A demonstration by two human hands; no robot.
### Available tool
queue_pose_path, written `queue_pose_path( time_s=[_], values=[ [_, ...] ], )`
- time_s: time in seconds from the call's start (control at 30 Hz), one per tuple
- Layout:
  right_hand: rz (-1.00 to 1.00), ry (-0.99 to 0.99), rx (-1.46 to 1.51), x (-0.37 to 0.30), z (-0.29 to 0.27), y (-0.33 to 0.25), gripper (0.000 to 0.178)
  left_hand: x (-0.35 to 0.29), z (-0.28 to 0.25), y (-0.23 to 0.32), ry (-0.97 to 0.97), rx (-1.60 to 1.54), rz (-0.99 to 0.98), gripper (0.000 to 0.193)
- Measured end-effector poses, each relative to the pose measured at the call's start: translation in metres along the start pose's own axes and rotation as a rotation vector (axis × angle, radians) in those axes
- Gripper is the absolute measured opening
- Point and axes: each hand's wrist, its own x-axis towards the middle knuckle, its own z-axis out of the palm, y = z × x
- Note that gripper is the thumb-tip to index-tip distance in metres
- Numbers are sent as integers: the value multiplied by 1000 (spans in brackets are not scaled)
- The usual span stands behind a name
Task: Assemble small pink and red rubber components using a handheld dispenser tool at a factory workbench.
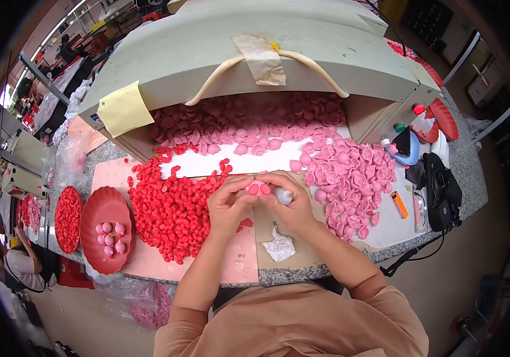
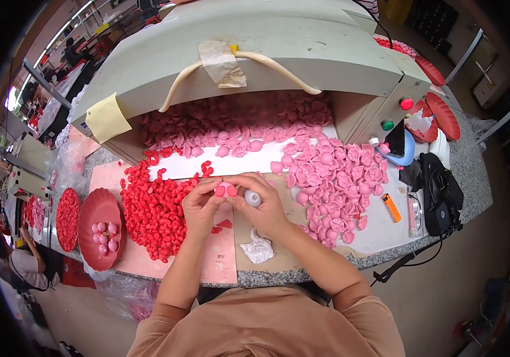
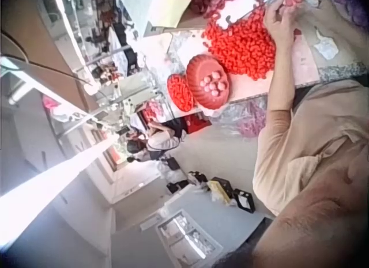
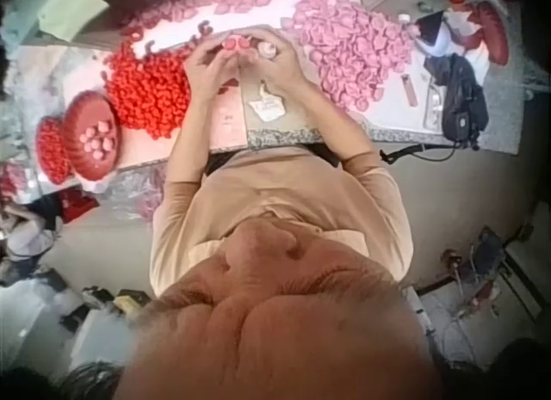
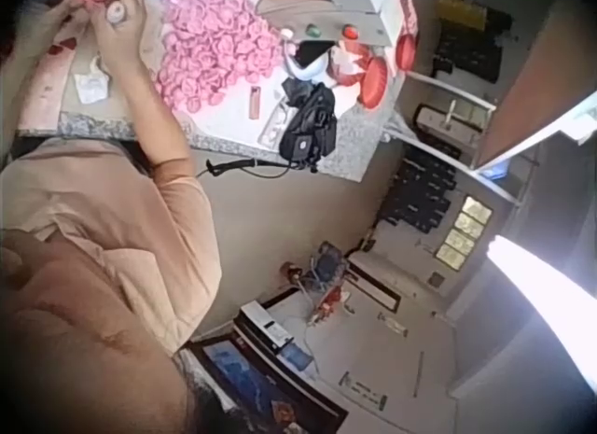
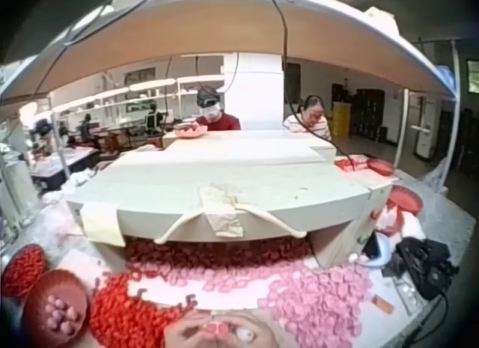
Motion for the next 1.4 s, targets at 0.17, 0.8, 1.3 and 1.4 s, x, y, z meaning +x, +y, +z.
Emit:
queue_pose_path(
  time_s=[0.17, 0.8, 1.3, 1.4],
  values=[
    [596, 4, 748, -5, 6, 5, 35, 3, 5, 5, 104, 145, -45, 31],
    [586, 10, 972, -1, 5, 13, 31, 3, 9, 1, 76, 120, 50, 25],
    [525, 90, 779, 3, 8, 0, 39, 3, 9, 0, 78, 127, 38, 18],
    [512, 21, 705, 3, 2, 7, 38, 5, 2, -2, 78, -12, -68, 17]
  ],
)
